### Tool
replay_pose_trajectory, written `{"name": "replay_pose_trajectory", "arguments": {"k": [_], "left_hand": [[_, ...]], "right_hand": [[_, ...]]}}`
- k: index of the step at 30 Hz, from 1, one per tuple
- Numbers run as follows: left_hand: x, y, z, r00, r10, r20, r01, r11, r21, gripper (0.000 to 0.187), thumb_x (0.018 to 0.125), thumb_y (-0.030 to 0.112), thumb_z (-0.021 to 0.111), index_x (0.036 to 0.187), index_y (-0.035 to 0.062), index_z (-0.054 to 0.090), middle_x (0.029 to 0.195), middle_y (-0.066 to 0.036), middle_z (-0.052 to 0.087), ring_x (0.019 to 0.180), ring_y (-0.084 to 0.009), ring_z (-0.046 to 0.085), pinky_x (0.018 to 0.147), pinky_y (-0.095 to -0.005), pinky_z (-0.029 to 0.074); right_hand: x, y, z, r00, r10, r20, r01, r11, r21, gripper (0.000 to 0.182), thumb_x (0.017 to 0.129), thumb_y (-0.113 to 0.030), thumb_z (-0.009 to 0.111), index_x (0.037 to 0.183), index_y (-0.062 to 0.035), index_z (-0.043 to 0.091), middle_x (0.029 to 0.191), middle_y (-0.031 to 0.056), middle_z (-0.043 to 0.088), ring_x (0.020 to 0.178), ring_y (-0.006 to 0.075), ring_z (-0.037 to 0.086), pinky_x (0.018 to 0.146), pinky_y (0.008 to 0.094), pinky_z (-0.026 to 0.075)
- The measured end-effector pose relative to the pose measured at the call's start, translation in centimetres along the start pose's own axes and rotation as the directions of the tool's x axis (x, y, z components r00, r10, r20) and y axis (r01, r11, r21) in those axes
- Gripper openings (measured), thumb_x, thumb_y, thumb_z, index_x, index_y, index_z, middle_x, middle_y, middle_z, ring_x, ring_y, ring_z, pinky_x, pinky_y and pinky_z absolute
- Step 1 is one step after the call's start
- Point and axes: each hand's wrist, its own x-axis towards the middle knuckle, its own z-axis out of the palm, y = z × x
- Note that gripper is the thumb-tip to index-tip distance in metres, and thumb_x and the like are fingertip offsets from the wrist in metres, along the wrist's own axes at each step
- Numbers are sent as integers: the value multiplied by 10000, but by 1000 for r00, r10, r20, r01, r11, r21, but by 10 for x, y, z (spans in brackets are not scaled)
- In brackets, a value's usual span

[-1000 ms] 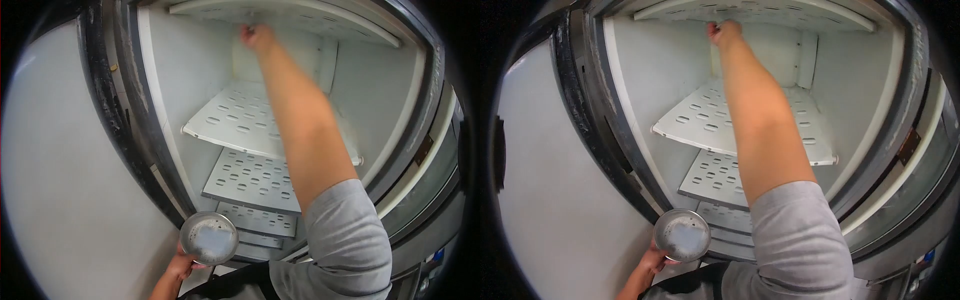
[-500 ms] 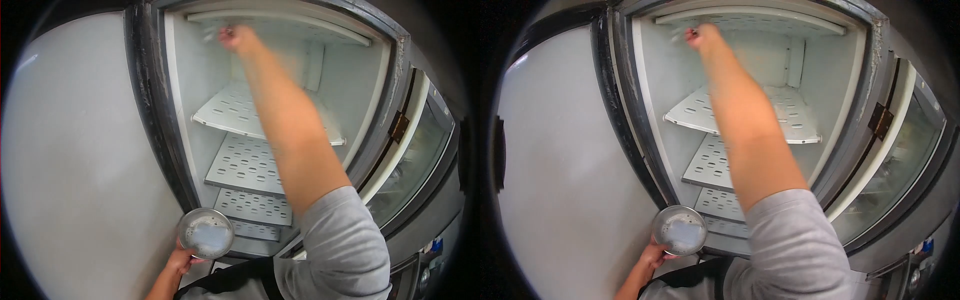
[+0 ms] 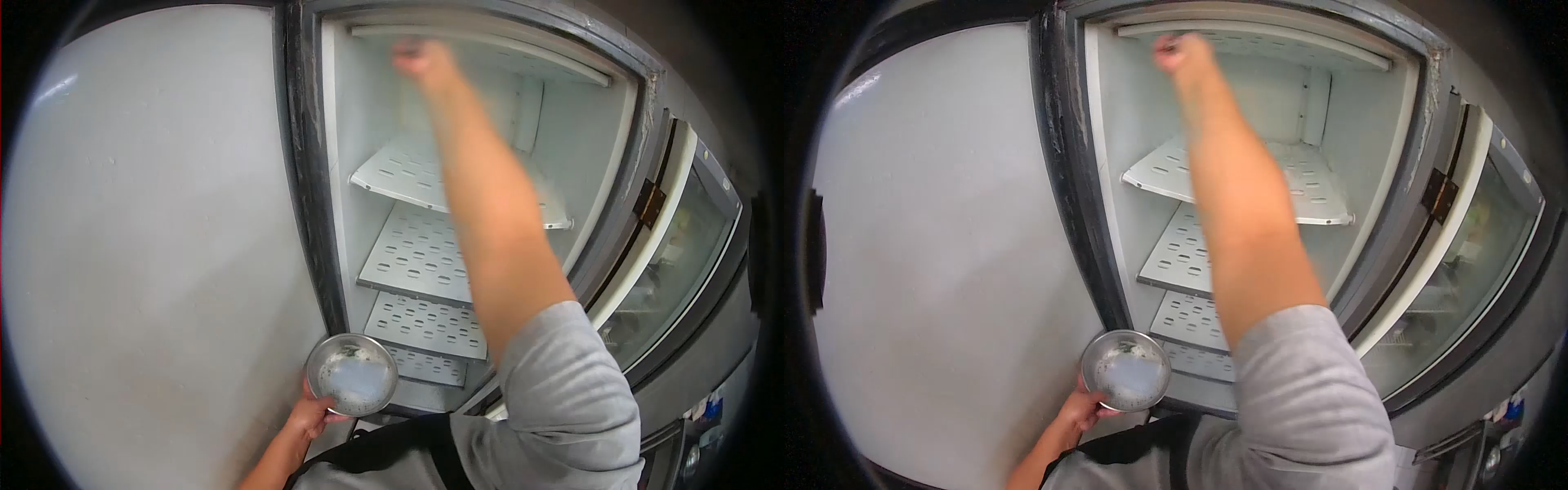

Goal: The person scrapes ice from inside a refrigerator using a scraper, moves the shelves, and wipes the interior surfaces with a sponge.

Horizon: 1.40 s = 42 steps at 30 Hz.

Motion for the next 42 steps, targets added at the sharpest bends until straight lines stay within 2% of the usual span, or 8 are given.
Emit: {"name": "replay_pose_trajectory", "arguments": {"k": [2, 4, 7, 13, 21, 29, 36, 42], "left_hand": [[-2, 1, 1, 999, -9, 32, 8, 999, 35, 809, 719, -154, 418, 1348, 246, 102, 1289, -188, 314, 999, -417, 536, 620, -453, 580], [-4, -3, -6, 1000, -5, 23, 4, 998, 62, 803, 718, -153, 422, 1341, 250, 116, 1286, -188, 318, 1000, -422, 533, 625, -462, 578], [5, -12, -13, 1000, 9, 12, -10, 999, 48, 782, 708, -158, 430, 1332, 216, 145, 1255, -207, 342, 966, -453, 536, 580, -446, 587], [17, -12, -11, 998, -46, -37, 49, 995, 91, 763, 697, -160, 425, 1321, 187, 158, 1238, -219, 351, 924, -431, 560, 554, -431, 591], [34, -11, -4, 992, -98, -84, 106, 989, 104, 721, 757, -110, 442, 1333, 203, 143, 1209, -241, 377, 715, -349, 620, 328, -269, 450], [34, 16, 46, 971, -157, -181, 178, 978, 108, 723, 770, -113, 437, 1338, 203, 121, 1232, -215, 380, 836, -359, 606, 391, -282, 533], [54, 6, 38, 992, -40, -121, 46, 998, 46, 659, 743, -121, 445, 1281, 207, 252, 1243, -168, 374, 976, -377, 547, 445, -368, 547], [58, 11, 46, 987, -46, -155, 49, 999, 16, 720, 711, -170, 433, 1301, 185, 224, 1235, -150, 381, 992, -361, 537, 521, -373, 584]], "right_hand": [[26, -22, 43, 908, 408, 98, -285, 428, 858, 261, 805, -55, 452, 1041, 56, 433, 869, 161, 505, 678, 227, 521, 582, 335, 478], [40, -19, 73, 728, 462, 506, -114, -646, 755, 165, 835, -36, 381, 981, 41, 385, 737, 119, 449, 551, 201, 461, 535, 326, 464], [51, 33, 24, 755, 605, 254, 300, -663, 686, 192, 852, -12, 344, 1037, 26, 378, 784, 150, 463, 629, 232, 459, 528, 345, 458], [39, 14, 59, 732, 572, 371, -198, -342, 919, 257, 875, -69, 377, 1122, 1, 402, 936, 199, 473, 816, 300, 498, 576, 405, 484], [1, 241, -106, 571, 821, -2, 381, -263, 886, 221, 856, -135, 441, 1051, -51, 502, 913, 163, 538, 810, 287, 533, 602, 405, 469], [47, 181, 18, 670, 687, 281, -73, -316, 946, 189, 854, -117, 430, 1017, -34, 476, 856, 151, 524, 752, 265, 517, 576, 366, 454], [32, 307, -105, 567, 823, 32, 309, -248, 918, 162, 852, -102, 421, 988, -20, 454, 805, 140, 511, 702, 247, 503, 554, 331, 442], [59, 221, 4, 655, 695, 296, -85, -322, 943, 140, 850, -88, 413, 962, -8, 434, 762, 131, 501, 659, 231, 491, 535, 302, 431]]}}
